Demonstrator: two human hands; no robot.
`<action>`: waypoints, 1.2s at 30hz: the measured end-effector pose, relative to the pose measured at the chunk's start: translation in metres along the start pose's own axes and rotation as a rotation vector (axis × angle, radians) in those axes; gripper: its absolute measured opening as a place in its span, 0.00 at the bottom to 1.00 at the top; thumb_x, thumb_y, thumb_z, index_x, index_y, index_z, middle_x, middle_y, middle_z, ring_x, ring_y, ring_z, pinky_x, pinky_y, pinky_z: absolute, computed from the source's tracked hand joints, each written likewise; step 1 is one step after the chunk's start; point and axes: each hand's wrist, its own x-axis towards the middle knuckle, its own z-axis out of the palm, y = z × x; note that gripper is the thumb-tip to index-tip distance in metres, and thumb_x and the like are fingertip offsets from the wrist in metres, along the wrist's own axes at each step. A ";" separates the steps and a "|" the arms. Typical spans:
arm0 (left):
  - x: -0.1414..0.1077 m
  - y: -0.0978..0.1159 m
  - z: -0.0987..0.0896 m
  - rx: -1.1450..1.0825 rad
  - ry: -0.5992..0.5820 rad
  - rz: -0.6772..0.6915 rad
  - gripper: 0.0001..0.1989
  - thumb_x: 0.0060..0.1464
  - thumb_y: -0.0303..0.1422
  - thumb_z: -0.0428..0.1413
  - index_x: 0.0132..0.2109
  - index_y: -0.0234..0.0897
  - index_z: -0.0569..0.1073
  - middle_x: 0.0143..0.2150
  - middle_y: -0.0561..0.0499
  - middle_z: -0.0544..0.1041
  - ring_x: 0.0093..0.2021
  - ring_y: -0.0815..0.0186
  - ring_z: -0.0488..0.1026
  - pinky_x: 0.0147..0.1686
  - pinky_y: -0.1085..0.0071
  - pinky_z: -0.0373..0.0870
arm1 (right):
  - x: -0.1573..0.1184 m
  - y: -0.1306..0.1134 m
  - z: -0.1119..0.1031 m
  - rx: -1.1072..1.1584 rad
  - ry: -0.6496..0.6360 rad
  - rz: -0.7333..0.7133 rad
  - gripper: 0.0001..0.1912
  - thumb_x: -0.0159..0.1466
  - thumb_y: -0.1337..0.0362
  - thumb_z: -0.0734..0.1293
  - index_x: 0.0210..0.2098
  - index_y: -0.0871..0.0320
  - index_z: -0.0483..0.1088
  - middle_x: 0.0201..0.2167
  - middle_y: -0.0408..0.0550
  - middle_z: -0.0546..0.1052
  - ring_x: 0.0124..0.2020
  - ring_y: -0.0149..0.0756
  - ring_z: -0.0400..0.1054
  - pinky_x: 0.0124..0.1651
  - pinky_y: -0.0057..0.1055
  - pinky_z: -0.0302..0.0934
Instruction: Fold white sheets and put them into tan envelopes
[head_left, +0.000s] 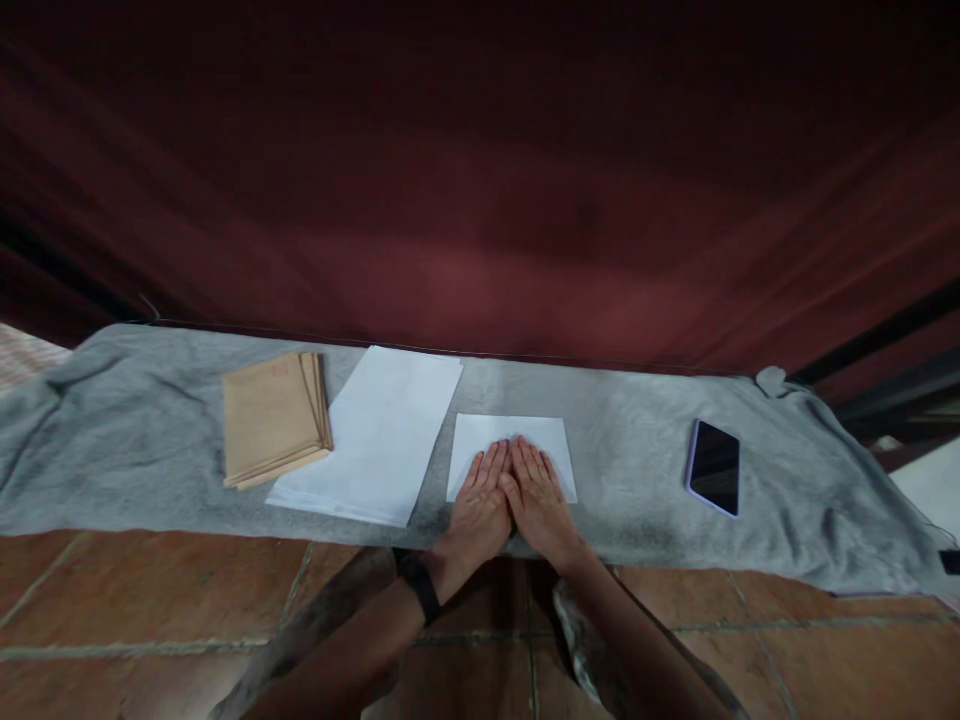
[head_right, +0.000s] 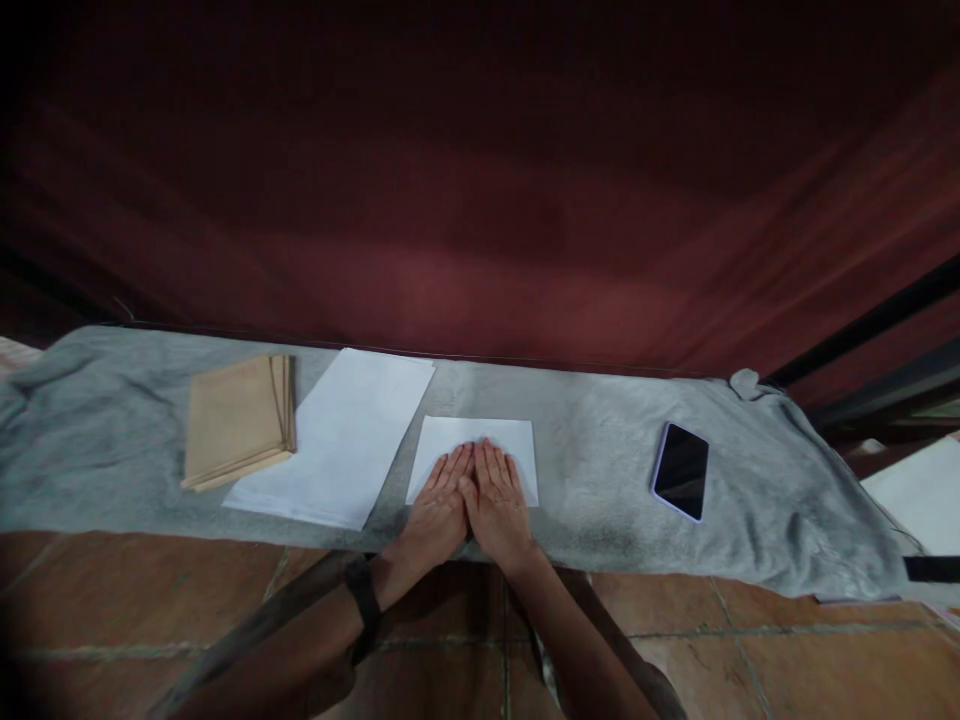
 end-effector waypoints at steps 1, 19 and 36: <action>-0.001 0.000 0.000 0.009 -0.006 -0.001 0.33 0.64 0.26 0.43 0.74 0.27 0.50 0.75 0.37 0.55 0.76 0.55 0.50 0.72 0.51 0.53 | -0.001 -0.003 0.000 -0.008 -0.016 0.007 0.30 0.77 0.57 0.46 0.74 0.63 0.51 0.74 0.55 0.56 0.74 0.41 0.50 0.75 0.45 0.45; 0.001 -0.041 -0.013 0.062 0.061 -0.109 0.31 0.71 0.39 0.41 0.74 0.27 0.53 0.74 0.36 0.58 0.75 0.54 0.53 0.71 0.53 0.57 | -0.015 0.037 -0.001 -0.216 0.122 0.062 0.33 0.77 0.53 0.52 0.74 0.67 0.49 0.72 0.63 0.59 0.72 0.50 0.55 0.71 0.49 0.49; 0.001 -0.044 -0.014 0.018 0.093 -0.154 0.31 0.70 0.40 0.43 0.73 0.26 0.56 0.72 0.34 0.60 0.74 0.51 0.56 0.71 0.49 0.58 | -0.022 0.065 -0.009 -0.221 0.111 0.204 0.33 0.77 0.52 0.49 0.71 0.70 0.56 0.70 0.66 0.61 0.70 0.56 0.56 0.71 0.55 0.47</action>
